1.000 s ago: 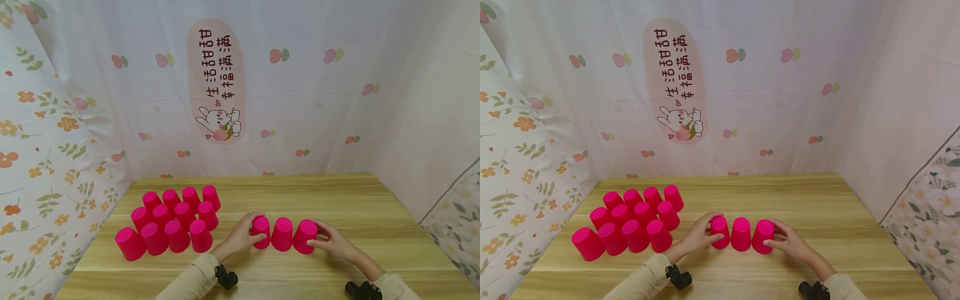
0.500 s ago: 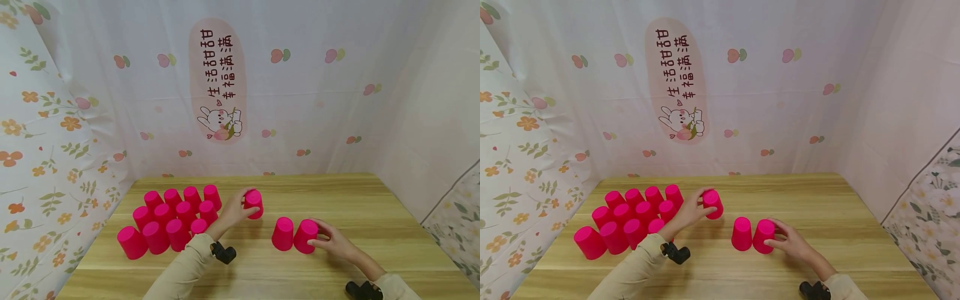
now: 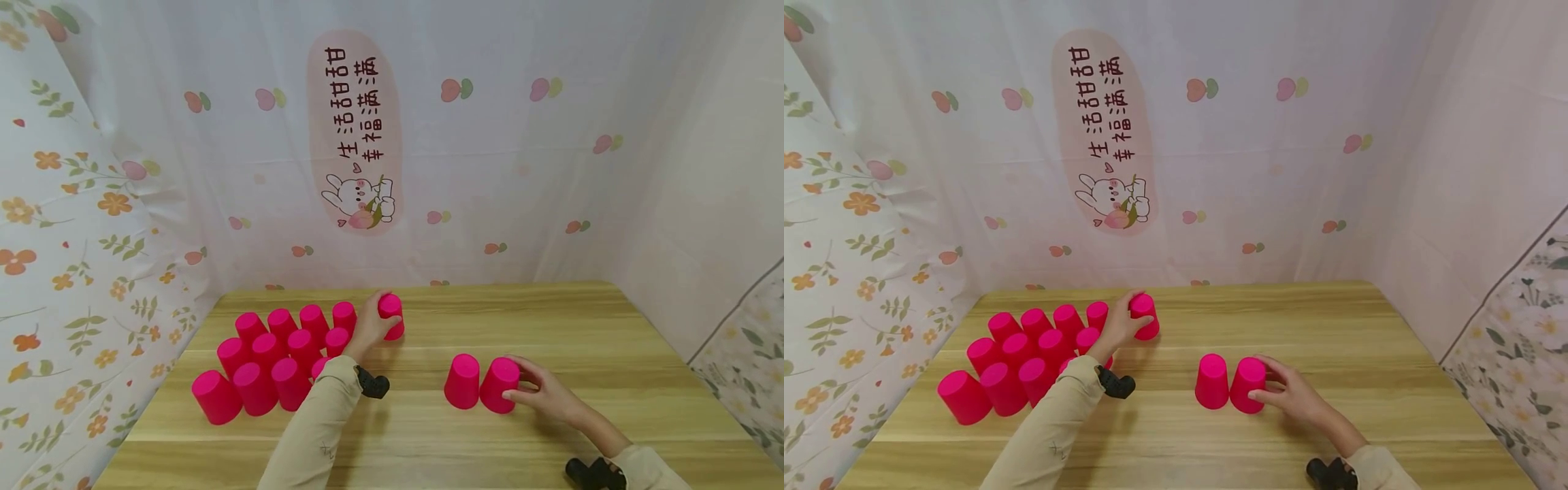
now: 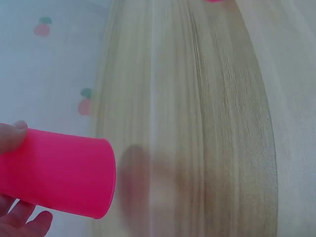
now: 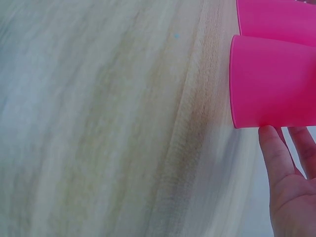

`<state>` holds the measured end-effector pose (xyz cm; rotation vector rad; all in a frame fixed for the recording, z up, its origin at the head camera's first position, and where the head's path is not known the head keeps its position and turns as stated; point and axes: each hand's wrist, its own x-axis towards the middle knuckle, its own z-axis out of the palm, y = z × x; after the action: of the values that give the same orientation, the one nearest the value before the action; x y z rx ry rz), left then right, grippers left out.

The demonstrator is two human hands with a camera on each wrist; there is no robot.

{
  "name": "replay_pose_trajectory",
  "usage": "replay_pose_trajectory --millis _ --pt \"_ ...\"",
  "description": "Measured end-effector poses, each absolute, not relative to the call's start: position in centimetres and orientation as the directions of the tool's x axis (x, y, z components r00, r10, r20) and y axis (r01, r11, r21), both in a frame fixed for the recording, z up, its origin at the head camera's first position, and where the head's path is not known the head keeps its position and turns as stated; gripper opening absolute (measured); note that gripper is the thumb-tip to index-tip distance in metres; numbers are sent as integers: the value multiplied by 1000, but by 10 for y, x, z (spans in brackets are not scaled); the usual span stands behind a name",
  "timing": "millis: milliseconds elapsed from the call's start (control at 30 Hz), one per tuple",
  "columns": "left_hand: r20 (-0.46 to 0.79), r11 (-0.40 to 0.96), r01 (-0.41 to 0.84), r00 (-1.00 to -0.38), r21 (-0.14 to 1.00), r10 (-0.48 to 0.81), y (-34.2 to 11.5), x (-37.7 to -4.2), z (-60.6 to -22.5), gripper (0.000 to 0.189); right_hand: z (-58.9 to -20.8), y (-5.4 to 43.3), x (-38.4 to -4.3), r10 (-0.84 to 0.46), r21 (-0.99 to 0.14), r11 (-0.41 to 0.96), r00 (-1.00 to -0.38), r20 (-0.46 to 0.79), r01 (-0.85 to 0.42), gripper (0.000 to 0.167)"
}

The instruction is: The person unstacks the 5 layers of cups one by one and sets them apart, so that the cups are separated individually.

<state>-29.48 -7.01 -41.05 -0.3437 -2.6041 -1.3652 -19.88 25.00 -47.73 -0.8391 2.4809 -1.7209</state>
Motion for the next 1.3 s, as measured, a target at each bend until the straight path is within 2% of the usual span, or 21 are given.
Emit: replay_pose_trajectory --millis 333,567,700,867,933,1000,1133,1167,1233,1300 --pt "244 585 185 -969 790 -23 -74 -304 -427 52 -476 251 -199 -432 -889 269 -871 233 -371 57" --pt "268 602 185 -962 777 -50 -75 -305 -430 52 -476 251 -199 -429 -883 281 -873 234 -375 57" --pt "286 579 201 -956 790 -60 -79 -317 -444 55 -475 251 -198 -426 -880 282 -872 242 -382 57" --pt "415 646 289 -908 707 -48 -92 -377 -526 56 -475 251 -198 -425 -882 283 -874 236 -376 57" --pt "428 658 293 -903 694 -49 -96 -387 -543 57 -476 251 -199 -426 -883 282 -874 236 -376 57" --pt "369 627 266 -928 733 -38 -97 -389 -544 60 -476 251 -199 -427 -884 278 -873 237 -376 57" --pt "359 656 245 -932 713 -42 -95 -386 -540 63 -476 251 -199 -427 -884 275 -872 239 -377 57" --pt "353 653 245 -935 717 -38 -96 -395 -550 65 -476 251 -199 -427 -884 276 -872 239 -377 58" --pt "403 680 269 -914 682 -42 -95 -395 -551 66 -476 251 -199 -427 -883 280 -872 237 -377 58" --pt "366 663 253 -930 705 -35 -93 -381 -530 66 -476 251 -199 -428 -882 281 -872 238 -379 58"
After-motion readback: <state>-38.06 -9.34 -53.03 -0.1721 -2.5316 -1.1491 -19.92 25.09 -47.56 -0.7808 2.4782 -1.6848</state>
